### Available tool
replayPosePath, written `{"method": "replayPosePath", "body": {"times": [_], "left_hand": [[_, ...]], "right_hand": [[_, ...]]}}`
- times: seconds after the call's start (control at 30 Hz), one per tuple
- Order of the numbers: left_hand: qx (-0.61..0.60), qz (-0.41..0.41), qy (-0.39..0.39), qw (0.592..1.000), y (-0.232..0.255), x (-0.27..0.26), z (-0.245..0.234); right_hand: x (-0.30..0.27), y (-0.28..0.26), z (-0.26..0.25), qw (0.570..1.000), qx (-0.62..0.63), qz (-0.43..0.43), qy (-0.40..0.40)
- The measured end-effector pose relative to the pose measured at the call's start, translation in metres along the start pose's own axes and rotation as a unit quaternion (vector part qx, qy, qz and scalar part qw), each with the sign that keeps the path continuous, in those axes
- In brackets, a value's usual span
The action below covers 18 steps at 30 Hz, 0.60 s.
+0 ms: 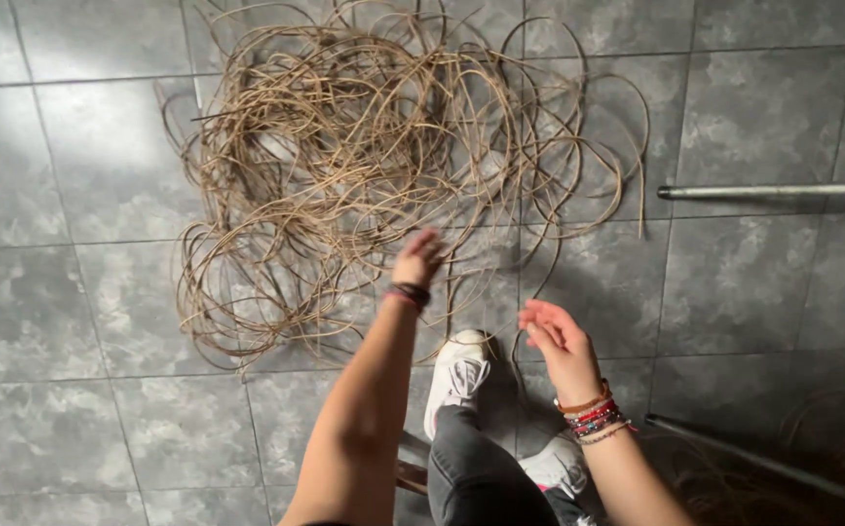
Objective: Weaving natural fibers around a furniture frame to create a decorative pattern
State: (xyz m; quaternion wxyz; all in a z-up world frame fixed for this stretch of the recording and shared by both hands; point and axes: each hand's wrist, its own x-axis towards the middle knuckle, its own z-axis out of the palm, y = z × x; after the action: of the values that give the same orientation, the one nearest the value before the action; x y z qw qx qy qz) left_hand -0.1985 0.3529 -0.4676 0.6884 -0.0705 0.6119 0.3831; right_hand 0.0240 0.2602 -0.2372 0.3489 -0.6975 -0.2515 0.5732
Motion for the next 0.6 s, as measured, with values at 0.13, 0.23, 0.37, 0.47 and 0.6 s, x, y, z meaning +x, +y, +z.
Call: {"method": "replayPosePath", "body": {"times": [0.13,0.23,0.37,0.47,0.6], "left_hand": [[0.439,0.309,-0.233,0.811,0.019,-0.138,0.034],[0.502,0.296,-0.263,0.769,0.014,-0.224,0.038],[0.446,0.363,-0.217,0.789,0.029,-0.293,0.032],[0.005,-0.026,-0.251,0.968,0.025,-0.327,0.033],[-0.212,-0.165,-0.280,0.922,0.086,-0.377,0.058]], "right_hand": [[0.011,-0.014,0.014,1.000,0.017,0.023,-0.003],[-0.007,-0.068,0.038,0.998,0.038,0.025,-0.033],[-0.048,-0.112,0.050,0.995,0.060,0.002,-0.081],[-0.102,-0.133,0.047,0.998,0.039,-0.027,-0.043],[-0.184,-0.138,0.016,0.999,-0.008,-0.016,-0.036]]}}
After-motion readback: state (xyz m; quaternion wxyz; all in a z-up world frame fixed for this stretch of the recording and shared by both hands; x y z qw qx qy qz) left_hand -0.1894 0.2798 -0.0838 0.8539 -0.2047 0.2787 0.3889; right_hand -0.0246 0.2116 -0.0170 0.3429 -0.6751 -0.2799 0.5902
